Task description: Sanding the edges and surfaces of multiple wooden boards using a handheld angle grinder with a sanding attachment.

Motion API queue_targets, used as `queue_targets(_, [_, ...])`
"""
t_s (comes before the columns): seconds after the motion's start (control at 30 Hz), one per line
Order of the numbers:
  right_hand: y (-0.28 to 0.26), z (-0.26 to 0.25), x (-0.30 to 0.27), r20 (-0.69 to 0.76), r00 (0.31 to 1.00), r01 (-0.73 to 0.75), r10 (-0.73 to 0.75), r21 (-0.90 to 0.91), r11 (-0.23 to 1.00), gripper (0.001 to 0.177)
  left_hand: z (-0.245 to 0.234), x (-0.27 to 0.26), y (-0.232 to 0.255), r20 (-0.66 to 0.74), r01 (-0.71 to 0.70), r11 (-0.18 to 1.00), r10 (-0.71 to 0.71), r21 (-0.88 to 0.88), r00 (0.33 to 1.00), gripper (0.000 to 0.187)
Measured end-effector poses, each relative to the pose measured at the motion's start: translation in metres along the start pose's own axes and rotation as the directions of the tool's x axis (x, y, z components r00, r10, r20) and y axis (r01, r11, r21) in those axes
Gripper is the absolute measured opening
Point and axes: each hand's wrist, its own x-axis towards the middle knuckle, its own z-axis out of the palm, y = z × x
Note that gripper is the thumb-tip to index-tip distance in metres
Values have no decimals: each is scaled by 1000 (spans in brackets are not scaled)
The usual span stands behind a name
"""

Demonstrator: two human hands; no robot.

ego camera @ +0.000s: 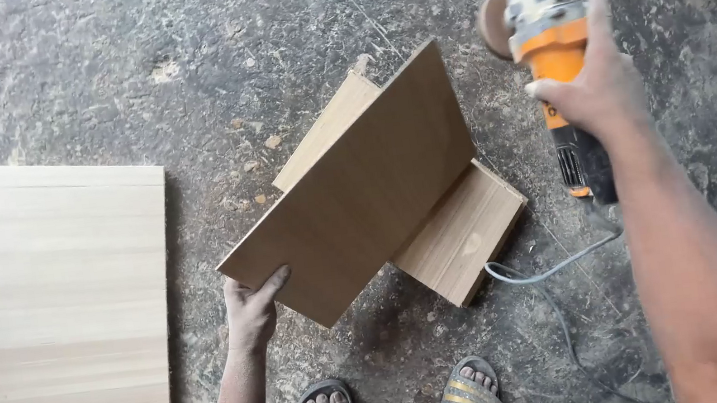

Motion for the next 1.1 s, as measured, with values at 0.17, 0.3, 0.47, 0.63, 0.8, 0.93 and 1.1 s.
queue_targets(0.17, [23,-17,-55,-24,995,96,-93,181,979,112,13,-29,-19,-350,228,959,-274,-166,896,81])
queue_targets(0.3, [32,-14,-90,61,996,75,-71,-66,995,117,28,-88,-19,35,557,598,-699,577,715,80])
queue_targets(0.47, [6,0,-113,244,969,-18,28,-42,999,125,-18,-66,-11,205,185,423,-720,887,663,43])
queue_targets(0.63, [-43,9,-122,306,923,-219,231,-73,973,125,27,22,9,-81,181,463,-229,868,970,93])
queue_targets(0.8, [-51,29,-139,314,949,63,-29,-100,993,124,11,-31,-77,5,328,602,-483,728,875,68])
queue_targets(0.93, [-101,68,-158,382,923,78,-55,-46,996,124,7,-68,-114,41,461,617,-625,638,779,81])
queue_targets(1.1, [-134,141,-173,526,842,248,-121,-179,952,101,15,-65,-112,-137,441,781,-427,443,894,72])
